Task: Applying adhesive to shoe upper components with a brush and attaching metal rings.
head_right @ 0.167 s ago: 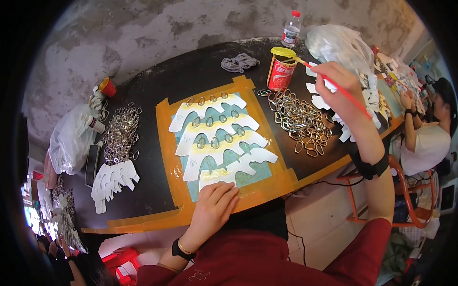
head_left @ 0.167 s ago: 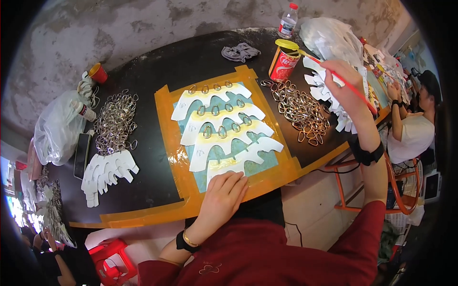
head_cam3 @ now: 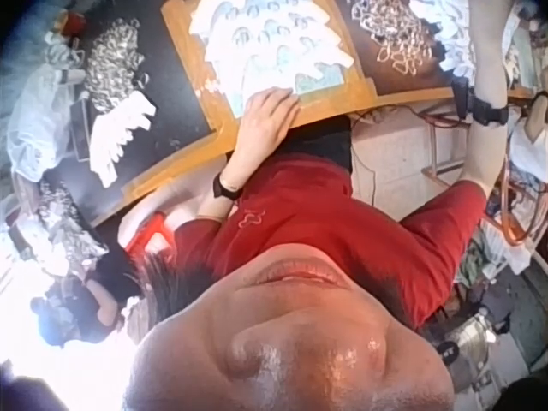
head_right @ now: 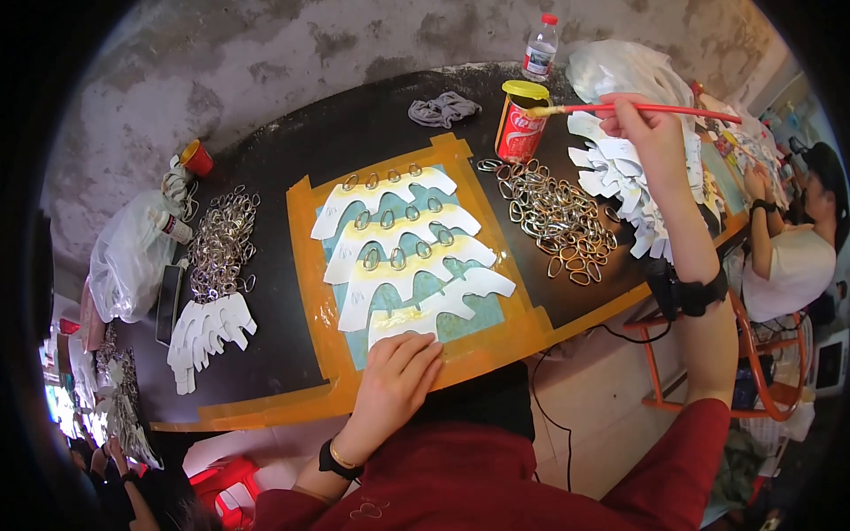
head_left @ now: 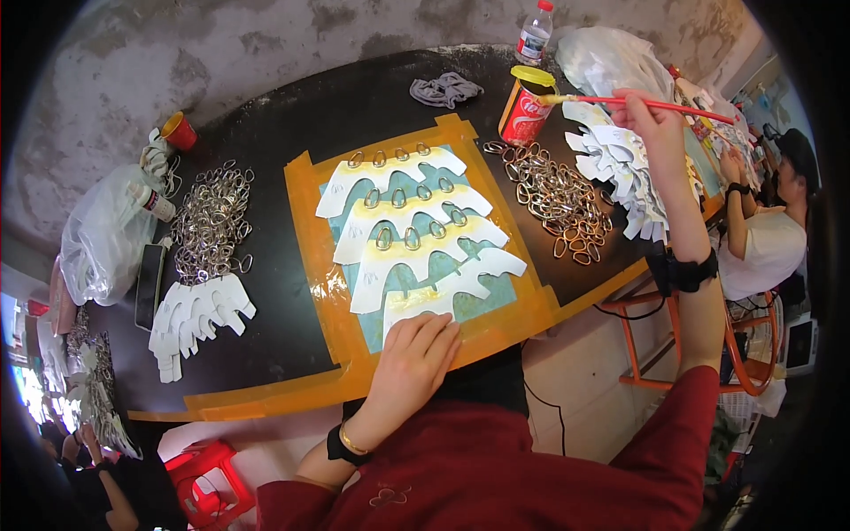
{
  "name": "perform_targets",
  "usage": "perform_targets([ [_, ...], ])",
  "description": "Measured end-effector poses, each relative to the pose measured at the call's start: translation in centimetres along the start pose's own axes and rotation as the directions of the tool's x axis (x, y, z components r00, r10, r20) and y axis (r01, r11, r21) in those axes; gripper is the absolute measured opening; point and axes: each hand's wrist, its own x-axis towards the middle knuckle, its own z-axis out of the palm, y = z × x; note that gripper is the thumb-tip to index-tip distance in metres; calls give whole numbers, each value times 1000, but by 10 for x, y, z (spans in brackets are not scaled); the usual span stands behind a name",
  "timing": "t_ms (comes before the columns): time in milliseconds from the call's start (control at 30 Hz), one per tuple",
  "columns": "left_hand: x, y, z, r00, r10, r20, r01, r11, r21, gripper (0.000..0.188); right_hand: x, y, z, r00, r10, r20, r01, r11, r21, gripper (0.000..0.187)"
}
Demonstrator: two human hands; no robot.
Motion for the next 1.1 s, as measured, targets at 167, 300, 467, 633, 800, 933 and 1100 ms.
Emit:
perform_targets([
  [167, 3, -1, 1, 999, -27, 38, 28, 1000, -15, 27, 13, 64, -8, 917, 342, 203, -310, 294, 904, 35],
  [300, 6, -4, 1, 999, -21, 31, 22, 1000, -14, 27, -11, 57, -13, 953, 135, 270, -253, -131, 959, 35],
  [467, 4, -7, 0, 999, -31, 25, 31, 999, 9, 27, -102, 2, 18, 986, 160, 37, -62, 157, 986, 37],
  [633, 5, -6, 1, 999, -17, 52, 18, 1000, -19, 29, -214, -20, 71, 990, 139, -5, -90, 671, 736, 31],
  [800, 5, -7, 1, 997, -18, 69, 19, 1000, -13, 31, -249, -25, 97, 995, -25, 98, -18, 911, 412, 19],
  [933, 4, -6, 1, 998, -26, 57, 26, 1000, -3, 30, -246, -26, 100, 985, -79, 154, 25, 945, 326, 18],
  [1100, 5, -7, 2, 998, -29, 48, 29, 1000, -4, 29, -241, -27, 95, 982, -118, 146, 69, 951, 300, 20],
])
